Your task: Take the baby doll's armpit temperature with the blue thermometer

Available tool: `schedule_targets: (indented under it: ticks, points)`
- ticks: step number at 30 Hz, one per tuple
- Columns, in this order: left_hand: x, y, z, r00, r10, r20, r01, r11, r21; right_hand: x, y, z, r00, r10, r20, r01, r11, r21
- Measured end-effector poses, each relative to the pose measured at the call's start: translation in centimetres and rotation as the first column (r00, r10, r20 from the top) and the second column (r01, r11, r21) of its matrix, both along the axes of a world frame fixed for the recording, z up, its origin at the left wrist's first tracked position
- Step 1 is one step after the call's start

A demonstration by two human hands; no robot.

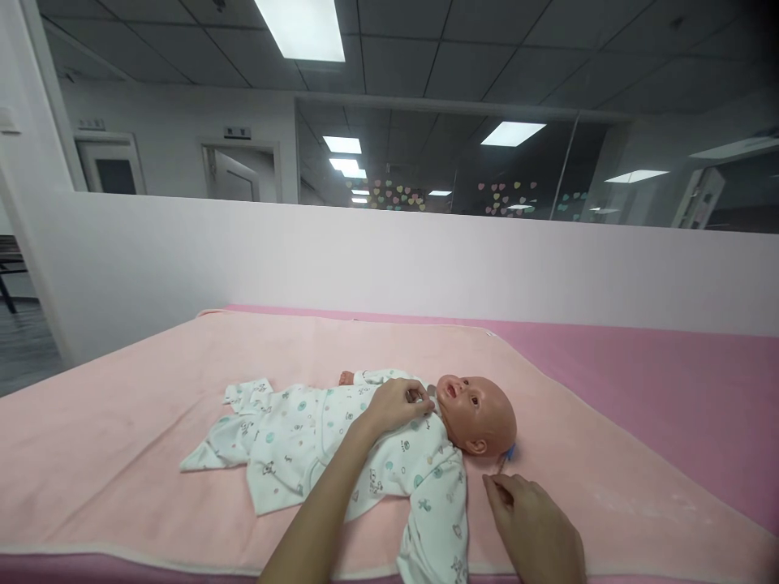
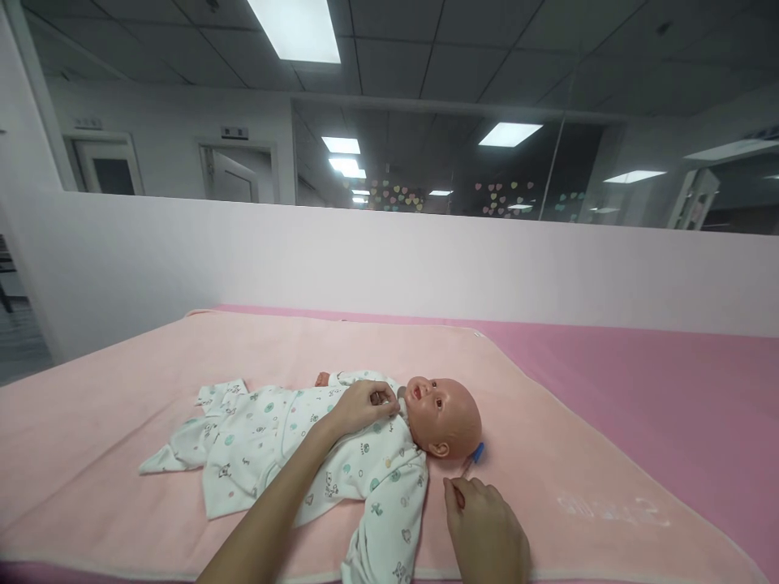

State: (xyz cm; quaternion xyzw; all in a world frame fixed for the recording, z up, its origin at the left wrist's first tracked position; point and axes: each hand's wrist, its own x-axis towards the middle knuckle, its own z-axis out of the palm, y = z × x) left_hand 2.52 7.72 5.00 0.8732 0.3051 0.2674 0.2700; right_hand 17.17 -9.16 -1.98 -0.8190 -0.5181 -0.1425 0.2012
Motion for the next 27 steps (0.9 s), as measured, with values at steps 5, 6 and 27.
schedule_targets:
  ticks: [5,6,27]
  points:
    - [-0.1,-0.2,0.2,1.000,0.006,-0.011,-0.006,1.000,0.005,0.8,0.1,-0.5,0.999,0.016,0.049,-0.014,0.999,-0.045]
    - [-0.1,-0.2,0.2,1.000,0.008,-0.014,-0.008,1.000,0.004,1.4,-0.1,-1.1,0.998,0.009,0.059,-0.007,0.999,-0.049]
    - [-0.4,-0.1,0.3,0.986,-0.076,0.148,0.105,0.975,-0.196,9.5,0.9,-3.6,0.935,0.323,-0.148,-0.301,0.942,0.150]
